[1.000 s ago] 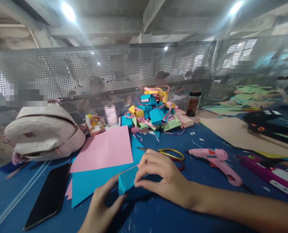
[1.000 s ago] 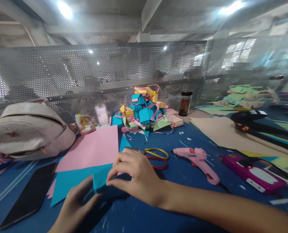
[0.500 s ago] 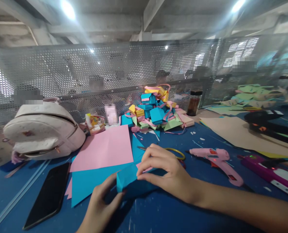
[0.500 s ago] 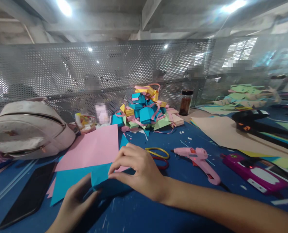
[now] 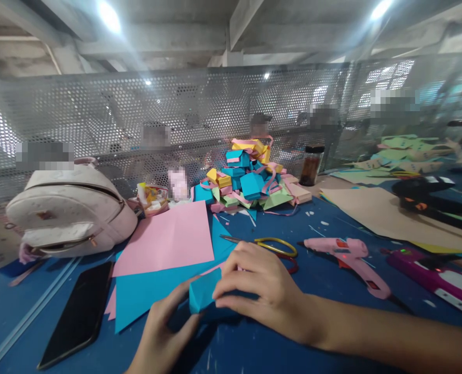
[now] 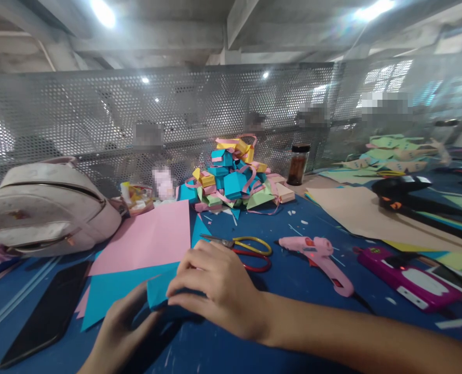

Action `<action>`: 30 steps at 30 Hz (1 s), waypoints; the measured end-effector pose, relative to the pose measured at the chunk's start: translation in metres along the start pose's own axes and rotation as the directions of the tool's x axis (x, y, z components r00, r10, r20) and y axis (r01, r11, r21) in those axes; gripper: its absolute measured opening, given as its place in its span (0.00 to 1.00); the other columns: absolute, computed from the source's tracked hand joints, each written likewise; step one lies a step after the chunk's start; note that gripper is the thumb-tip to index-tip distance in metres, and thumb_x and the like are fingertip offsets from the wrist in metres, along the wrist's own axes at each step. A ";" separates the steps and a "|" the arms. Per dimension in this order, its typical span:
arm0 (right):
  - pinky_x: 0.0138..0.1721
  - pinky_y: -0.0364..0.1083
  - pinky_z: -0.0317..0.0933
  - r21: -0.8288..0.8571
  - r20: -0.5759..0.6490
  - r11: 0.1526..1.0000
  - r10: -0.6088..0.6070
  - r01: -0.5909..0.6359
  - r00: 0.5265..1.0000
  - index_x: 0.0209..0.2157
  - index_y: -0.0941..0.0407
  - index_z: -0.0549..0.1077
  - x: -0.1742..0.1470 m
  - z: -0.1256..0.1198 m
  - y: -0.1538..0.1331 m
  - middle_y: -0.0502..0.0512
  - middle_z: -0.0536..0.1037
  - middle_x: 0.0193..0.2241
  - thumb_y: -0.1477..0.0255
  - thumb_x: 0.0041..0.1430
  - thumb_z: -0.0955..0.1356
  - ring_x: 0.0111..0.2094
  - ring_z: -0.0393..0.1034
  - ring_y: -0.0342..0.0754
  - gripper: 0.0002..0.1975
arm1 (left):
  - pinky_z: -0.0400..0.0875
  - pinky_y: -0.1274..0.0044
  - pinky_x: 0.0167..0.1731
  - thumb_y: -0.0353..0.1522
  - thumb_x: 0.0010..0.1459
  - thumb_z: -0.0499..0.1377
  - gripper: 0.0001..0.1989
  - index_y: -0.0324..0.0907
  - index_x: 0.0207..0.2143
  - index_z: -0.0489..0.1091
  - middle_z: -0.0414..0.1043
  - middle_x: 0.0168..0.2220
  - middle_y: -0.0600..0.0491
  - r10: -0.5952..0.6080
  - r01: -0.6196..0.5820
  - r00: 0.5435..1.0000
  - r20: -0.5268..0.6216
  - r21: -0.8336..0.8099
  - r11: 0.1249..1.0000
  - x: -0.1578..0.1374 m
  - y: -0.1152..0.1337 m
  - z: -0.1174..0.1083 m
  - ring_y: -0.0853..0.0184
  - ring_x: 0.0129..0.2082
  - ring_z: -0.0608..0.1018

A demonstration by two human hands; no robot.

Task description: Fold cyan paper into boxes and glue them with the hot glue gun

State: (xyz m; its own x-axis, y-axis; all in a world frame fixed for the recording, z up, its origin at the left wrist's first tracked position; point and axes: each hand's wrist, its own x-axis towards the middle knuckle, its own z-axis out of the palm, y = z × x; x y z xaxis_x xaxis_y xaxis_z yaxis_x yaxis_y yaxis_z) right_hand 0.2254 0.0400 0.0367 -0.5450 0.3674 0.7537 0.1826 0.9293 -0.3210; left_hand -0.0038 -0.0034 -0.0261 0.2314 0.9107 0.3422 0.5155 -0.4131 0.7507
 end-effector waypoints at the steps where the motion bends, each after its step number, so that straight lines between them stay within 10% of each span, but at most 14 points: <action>1: 0.38 0.48 0.55 -0.006 0.002 1.000 -0.002 0.002 1.000 0.36 0.56 0.78 0.000 0.000 0.000 0.51 0.75 0.31 0.70 0.61 0.70 0.34 0.64 0.46 0.04 | 0.73 0.70 0.50 0.33 0.59 0.60 0.20 0.47 0.55 0.68 0.77 0.51 0.51 0.004 -0.004 1.000 0.008 0.003 1.000 0.000 0.000 0.000 0.59 0.49 0.79; 20: 0.35 0.47 0.56 -0.108 -0.028 0.984 -0.143 0.140 0.989 0.35 0.57 0.77 -0.003 0.006 0.002 0.51 0.76 0.30 0.73 0.62 0.69 0.33 0.64 0.46 0.04 | 0.78 0.70 0.44 0.35 0.56 0.62 0.20 0.46 0.52 0.72 0.78 0.49 0.49 0.063 -0.060 0.995 -0.074 0.036 0.998 -0.001 0.006 0.000 0.57 0.48 0.80; 30: 0.34 0.46 0.57 0.068 -0.019 0.998 0.015 -0.014 1.000 0.33 0.55 0.78 -0.002 0.004 -0.002 0.51 0.75 0.29 0.72 0.60 0.70 0.32 0.63 0.45 0.03 | 0.76 0.67 0.46 0.33 0.55 0.63 0.20 0.48 0.52 0.73 0.78 0.49 0.50 0.035 -0.035 0.997 -0.075 0.001 0.999 0.003 0.012 0.000 0.56 0.47 0.80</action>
State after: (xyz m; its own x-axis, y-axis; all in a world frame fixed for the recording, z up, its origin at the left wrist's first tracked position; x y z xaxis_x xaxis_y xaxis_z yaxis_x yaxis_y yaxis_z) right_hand 0.2231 0.0375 0.0334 -0.5265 0.3823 0.7594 0.1344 0.9194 -0.3697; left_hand 0.0028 -0.0060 -0.0160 0.1871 0.8930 0.4094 0.5076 -0.4447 0.7380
